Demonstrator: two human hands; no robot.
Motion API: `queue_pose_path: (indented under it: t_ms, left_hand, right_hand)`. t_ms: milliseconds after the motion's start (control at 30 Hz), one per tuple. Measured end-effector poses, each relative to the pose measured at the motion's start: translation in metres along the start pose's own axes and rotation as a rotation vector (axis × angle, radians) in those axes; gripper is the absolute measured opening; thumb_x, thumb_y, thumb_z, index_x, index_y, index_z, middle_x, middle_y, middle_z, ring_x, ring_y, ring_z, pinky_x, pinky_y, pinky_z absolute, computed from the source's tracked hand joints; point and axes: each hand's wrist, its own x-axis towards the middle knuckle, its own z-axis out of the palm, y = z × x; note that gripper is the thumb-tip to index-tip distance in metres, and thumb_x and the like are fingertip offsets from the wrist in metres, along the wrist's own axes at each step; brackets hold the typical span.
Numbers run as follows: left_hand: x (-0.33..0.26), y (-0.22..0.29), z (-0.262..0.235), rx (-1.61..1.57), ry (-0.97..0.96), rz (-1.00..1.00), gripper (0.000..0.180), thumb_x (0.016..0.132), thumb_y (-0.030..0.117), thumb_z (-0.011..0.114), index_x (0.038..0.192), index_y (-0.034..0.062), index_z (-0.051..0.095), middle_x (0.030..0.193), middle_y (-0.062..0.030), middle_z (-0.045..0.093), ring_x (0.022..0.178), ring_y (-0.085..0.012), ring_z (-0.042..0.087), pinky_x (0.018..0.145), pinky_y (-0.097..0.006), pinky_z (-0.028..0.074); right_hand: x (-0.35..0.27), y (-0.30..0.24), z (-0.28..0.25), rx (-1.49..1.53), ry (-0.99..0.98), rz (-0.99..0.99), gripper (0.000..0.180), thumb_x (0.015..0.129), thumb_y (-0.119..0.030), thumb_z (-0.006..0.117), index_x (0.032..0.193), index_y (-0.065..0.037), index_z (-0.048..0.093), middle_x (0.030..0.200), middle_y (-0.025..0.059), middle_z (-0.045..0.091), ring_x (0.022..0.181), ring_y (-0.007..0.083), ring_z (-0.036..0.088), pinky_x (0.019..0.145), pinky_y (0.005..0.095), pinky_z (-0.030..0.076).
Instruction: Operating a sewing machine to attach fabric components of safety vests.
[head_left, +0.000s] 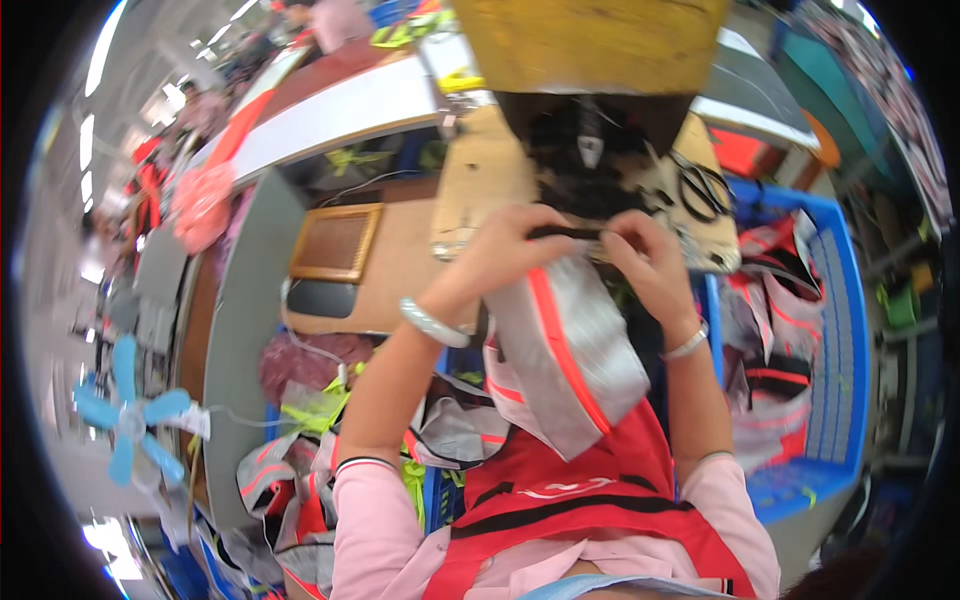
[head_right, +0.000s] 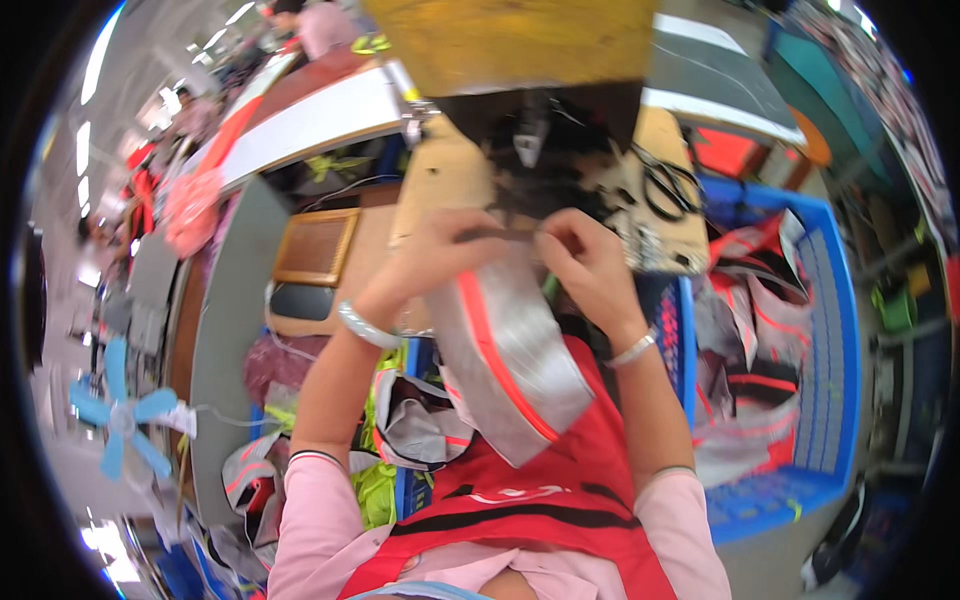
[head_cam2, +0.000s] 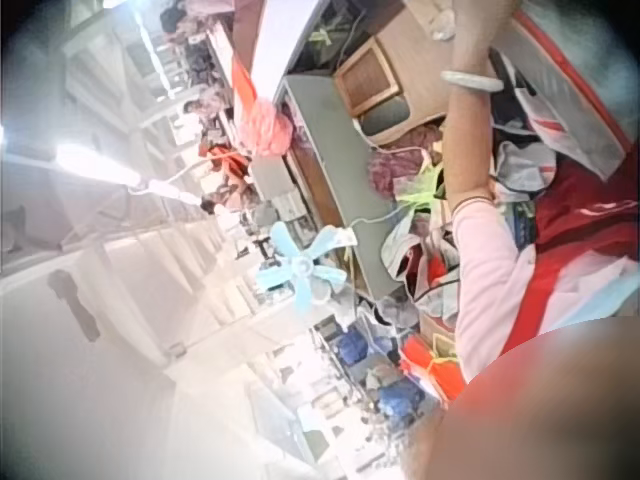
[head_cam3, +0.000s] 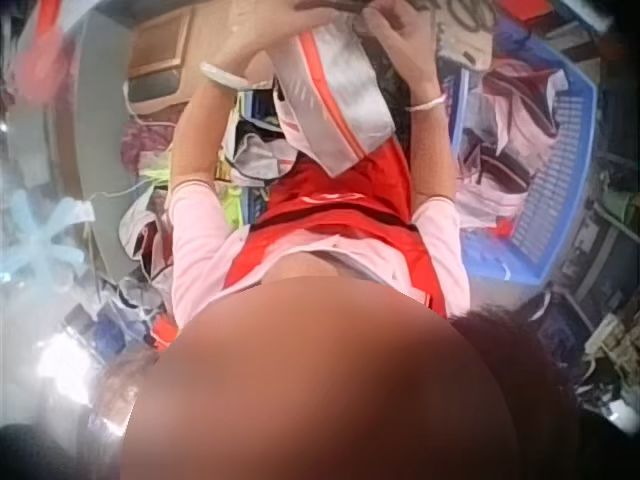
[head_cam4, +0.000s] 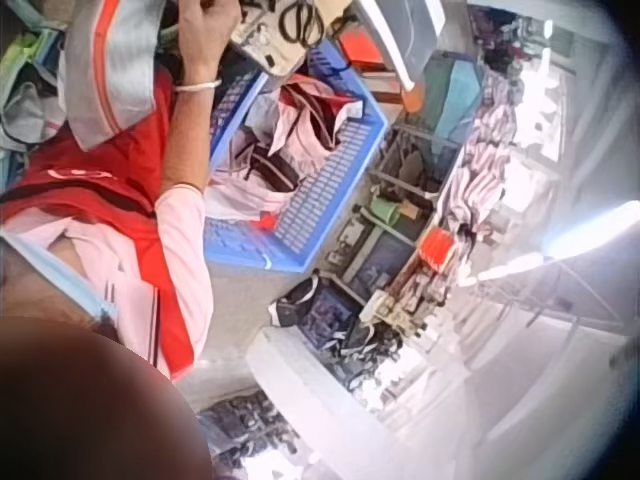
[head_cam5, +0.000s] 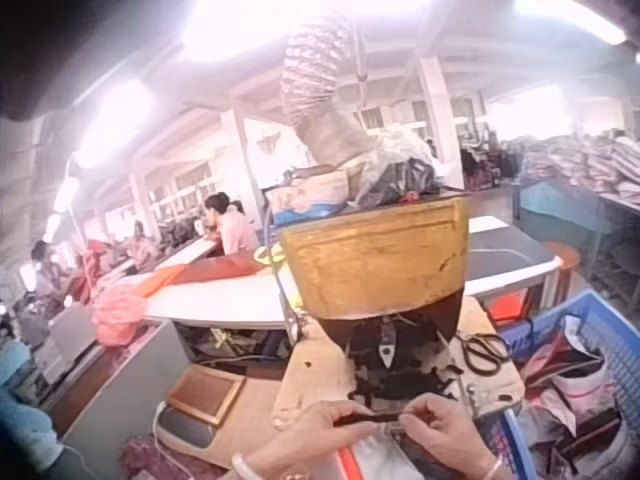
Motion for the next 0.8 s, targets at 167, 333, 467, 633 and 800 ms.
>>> queue_pose_path:
  t_ms: [167, 333, 467, 633, 800]
  left_hand:
    - [0.036, -0.007, 0.010, -0.165, 0.074, -0.222, 0.035, 0.081, 0.023, 0.069, 0.102, -0.0045, 0.067, 0.085, -0.0087, 0.068, 0.082, -0.0124, 0.062, 0.075, -0.028, 0.049]
    - [0.049, -0.021, 0.006, -0.201, 0.056, -0.273, 0.037, 0.083, 0.025, 0.070, 0.105, -0.0045, 0.067, 0.087, -0.0052, 0.067, 0.082, -0.0095, 0.059, 0.076, -0.026, 0.048]
    - [0.058, -0.029, 0.002, -0.277, 0.066, -0.289, 0.038, 0.083, 0.025, 0.070, 0.106, -0.0051, 0.067, 0.089, -0.0039, 0.066, 0.083, -0.0093, 0.058, 0.075, -0.026, 0.047]
    - [0.067, -0.043, -0.001, -0.365, 0.085, -0.322, 0.041, 0.084, 0.024, 0.070, 0.111, -0.0070, 0.065, 0.092, -0.0051, 0.066, 0.085, -0.0105, 0.058, 0.078, -0.025, 0.047]
    - [0.072, -0.042, 0.001, -0.430, 0.122, -0.301, 0.041, 0.084, 0.021, 0.071, 0.111, -0.0078, 0.064, 0.093, -0.0059, 0.067, 0.085, -0.0115, 0.060, 0.078, -0.025, 0.048]
  right_hand:
    - [0.025, 0.004, -0.024, 0.137, 0.014, 0.060, 0.012, 0.090, -0.012, 0.062, 0.092, 0.000, 0.060, 0.079, -0.0027, 0.060, 0.072, 0.0029, 0.055, 0.063, 0.0194, 0.044]
    - [0.039, 0.020, -0.020, 0.134, 0.050, 0.035, 0.014, 0.090, -0.014, 0.063, 0.092, 0.000, 0.060, 0.078, -0.0041, 0.059, 0.071, 0.0018, 0.052, 0.061, 0.0183, 0.042]
    - [0.052, 0.023, -0.017, 0.181, 0.060, 0.068, 0.015, 0.091, -0.016, 0.062, 0.091, -0.001, 0.060, 0.077, -0.0051, 0.057, 0.069, 0.0012, 0.050, 0.059, 0.0178, 0.041]
    - [0.063, 0.026, -0.013, 0.230, 0.062, 0.096, 0.016, 0.092, -0.019, 0.062, 0.091, -0.003, 0.060, 0.072, -0.0052, 0.052, 0.064, 0.0034, 0.044, 0.058, 0.0193, 0.036]
    - [0.071, 0.030, -0.017, 0.297, 0.050, 0.085, 0.016, 0.091, -0.019, 0.063, 0.090, -0.003, 0.061, 0.075, -0.0055, 0.054, 0.066, 0.0021, 0.048, 0.060, 0.0179, 0.038]
